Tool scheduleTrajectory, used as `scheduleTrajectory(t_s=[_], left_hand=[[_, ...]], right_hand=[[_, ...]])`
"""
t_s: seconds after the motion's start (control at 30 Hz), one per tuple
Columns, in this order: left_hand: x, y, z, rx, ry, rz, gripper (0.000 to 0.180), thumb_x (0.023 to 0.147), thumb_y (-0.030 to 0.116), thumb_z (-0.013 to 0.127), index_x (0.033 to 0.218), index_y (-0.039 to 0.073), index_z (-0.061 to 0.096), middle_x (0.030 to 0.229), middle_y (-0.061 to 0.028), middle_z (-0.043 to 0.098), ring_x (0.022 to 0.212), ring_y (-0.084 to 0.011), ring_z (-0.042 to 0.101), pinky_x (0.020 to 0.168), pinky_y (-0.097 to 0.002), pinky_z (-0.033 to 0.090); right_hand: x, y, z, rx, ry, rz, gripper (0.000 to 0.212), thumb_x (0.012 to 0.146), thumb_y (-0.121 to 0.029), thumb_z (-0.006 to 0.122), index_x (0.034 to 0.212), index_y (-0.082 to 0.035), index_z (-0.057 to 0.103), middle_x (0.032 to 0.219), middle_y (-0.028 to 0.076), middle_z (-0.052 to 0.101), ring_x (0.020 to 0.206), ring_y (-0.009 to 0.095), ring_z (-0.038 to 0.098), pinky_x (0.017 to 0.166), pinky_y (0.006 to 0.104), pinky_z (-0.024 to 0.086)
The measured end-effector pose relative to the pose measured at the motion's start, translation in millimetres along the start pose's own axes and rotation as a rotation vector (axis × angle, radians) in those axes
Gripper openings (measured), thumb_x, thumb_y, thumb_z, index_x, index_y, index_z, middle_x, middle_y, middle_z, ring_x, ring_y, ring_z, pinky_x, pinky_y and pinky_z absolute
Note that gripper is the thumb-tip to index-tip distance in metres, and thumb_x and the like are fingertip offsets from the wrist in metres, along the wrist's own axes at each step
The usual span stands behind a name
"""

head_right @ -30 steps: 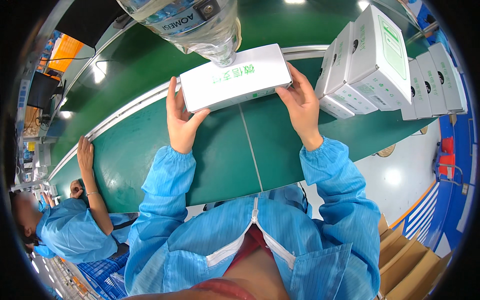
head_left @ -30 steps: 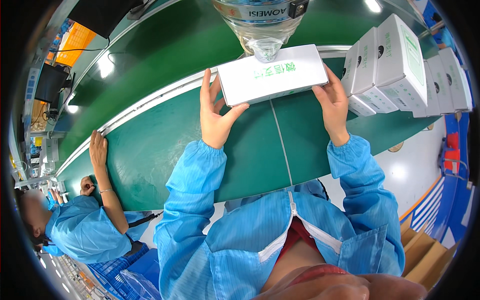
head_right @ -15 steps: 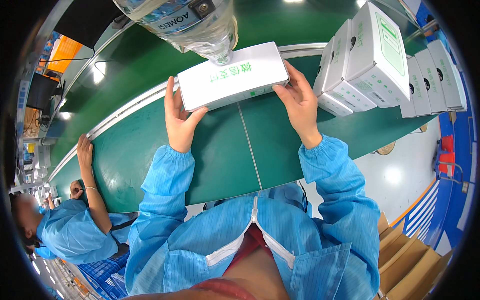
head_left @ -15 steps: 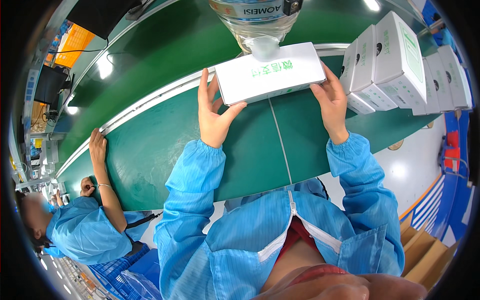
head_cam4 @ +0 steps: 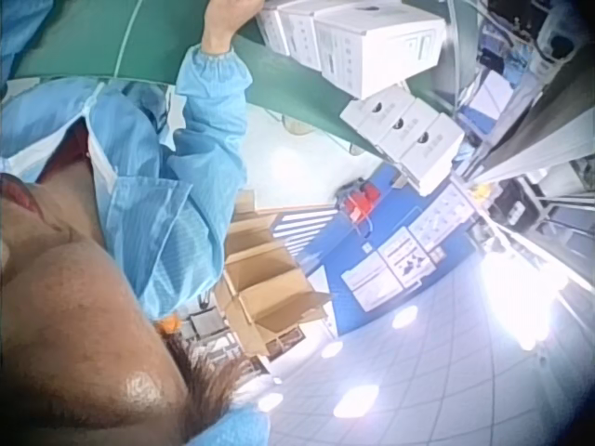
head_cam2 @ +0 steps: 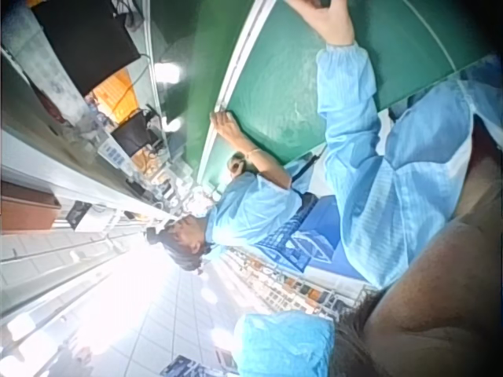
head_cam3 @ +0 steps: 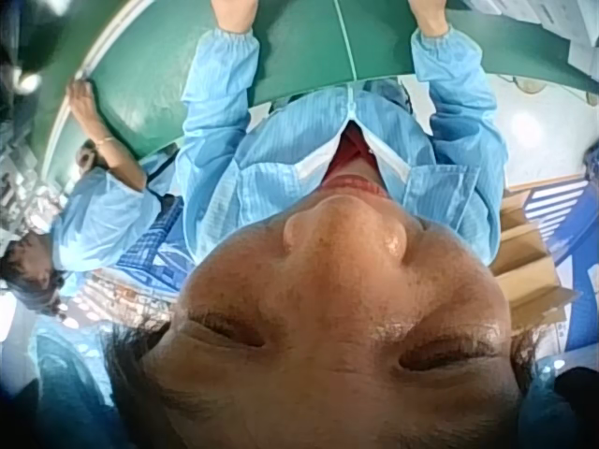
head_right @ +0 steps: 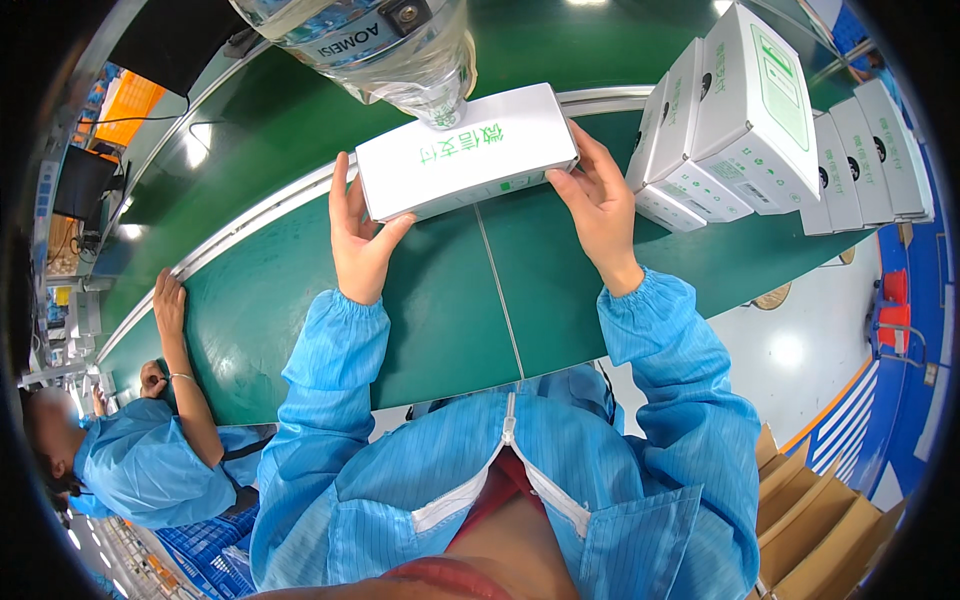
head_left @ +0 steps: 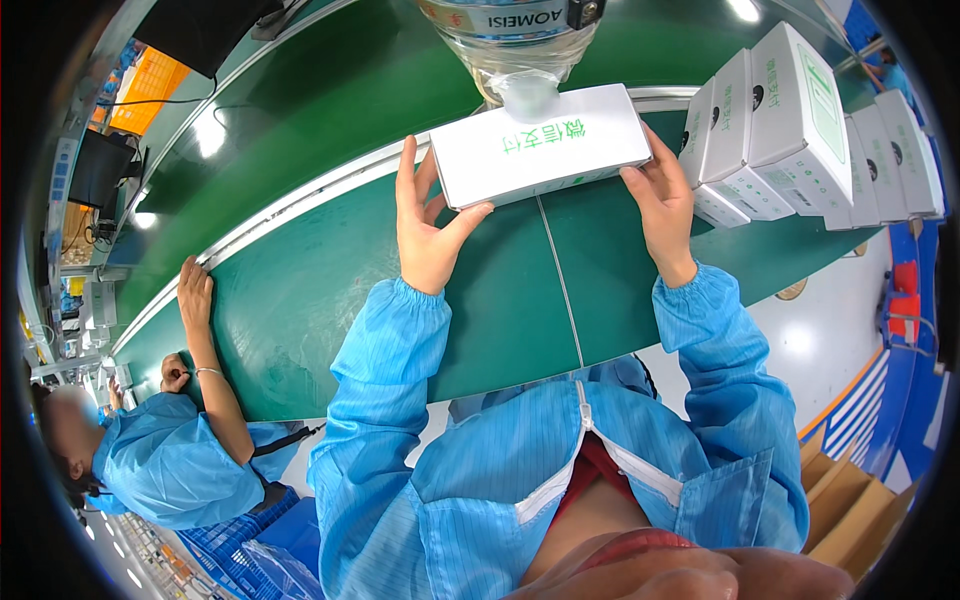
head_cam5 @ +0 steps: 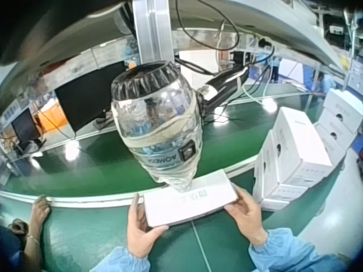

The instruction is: Inspecting and processing white equipment boxes on an electronics factory assembly line.

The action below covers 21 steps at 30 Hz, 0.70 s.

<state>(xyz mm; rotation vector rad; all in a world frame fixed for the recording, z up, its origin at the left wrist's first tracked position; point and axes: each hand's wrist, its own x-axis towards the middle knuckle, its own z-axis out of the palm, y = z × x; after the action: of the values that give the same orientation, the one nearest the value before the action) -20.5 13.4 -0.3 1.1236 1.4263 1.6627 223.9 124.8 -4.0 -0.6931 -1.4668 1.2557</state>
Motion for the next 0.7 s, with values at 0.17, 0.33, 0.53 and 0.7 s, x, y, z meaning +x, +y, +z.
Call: scheduleTrajectory(t_s=[0.17, 0.33, 0.53, 0.7], left_hand=[[-2.0, -1.6, -0.6, 0.011, 0.004, 0.001, 0.107, 0.071, 0.008, 0.081, 0.153, 0.007, 0.012, 0.146, -0.0245, 0.038, 0.134, -0.0306, 0.043, 0.103, -0.0443, 0.043], [-0.4, -3.8, -1.1, 0.106, 0.010, 0.068, 0.106, 0.069, 0.008, 0.081, 0.153, 0.007, 0.016, 0.143, -0.0221, 0.041, 0.130, -0.0297, 0.045, 0.105, -0.0439, 0.041], [-2.2, -2.7, -27.8, 0.232, -0.076, 0.044, 0.108, 0.064, 0.013, 0.085, 0.152, 0.009, 0.023, 0.138, -0.0156, 0.043, 0.125, -0.0268, 0.047, 0.104, -0.0405, 0.039], [-41.9, 18.1, -66.2, 0.333, 0.056, 0.105, 0.101, 0.067, 0.009, 0.080, 0.151, 0.004, 0.024, 0.145, -0.0120, 0.038, 0.128, -0.0243, 0.044, 0.109, -0.0358, 0.034]], right_hand=[[-1.2, -1.3, 0.4, -0.004, -0.007, -0.005, 0.053, 0.091, 0.000, 0.062, 0.140, 0.004, 0.043, 0.138, 0.014, 0.050, 0.126, 0.022, 0.049, 0.104, 0.0334, 0.043], [-1.6, -3.5, -0.7, -0.005, -0.028, -0.017, 0.050, 0.094, -0.007, 0.060, 0.140, 0.003, 0.043, 0.137, 0.012, 0.050, 0.123, 0.019, 0.050, 0.103, 0.0318, 0.041], [1.7, 9.8, -5.2, -0.109, -0.142, 0.031, 0.042, 0.100, -0.022, 0.053, 0.138, -0.003, 0.050, 0.130, 0.009, 0.058, 0.116, 0.015, 0.054, 0.096, 0.0273, 0.043], [-6.8, -15.0, -8.9, -0.289, -0.155, -0.228, 0.035, 0.090, -0.006, 0.064, 0.125, -0.004, 0.059, 0.122, 0.013, 0.061, 0.110, 0.027, 0.061, 0.095, 0.0329, 0.047]])
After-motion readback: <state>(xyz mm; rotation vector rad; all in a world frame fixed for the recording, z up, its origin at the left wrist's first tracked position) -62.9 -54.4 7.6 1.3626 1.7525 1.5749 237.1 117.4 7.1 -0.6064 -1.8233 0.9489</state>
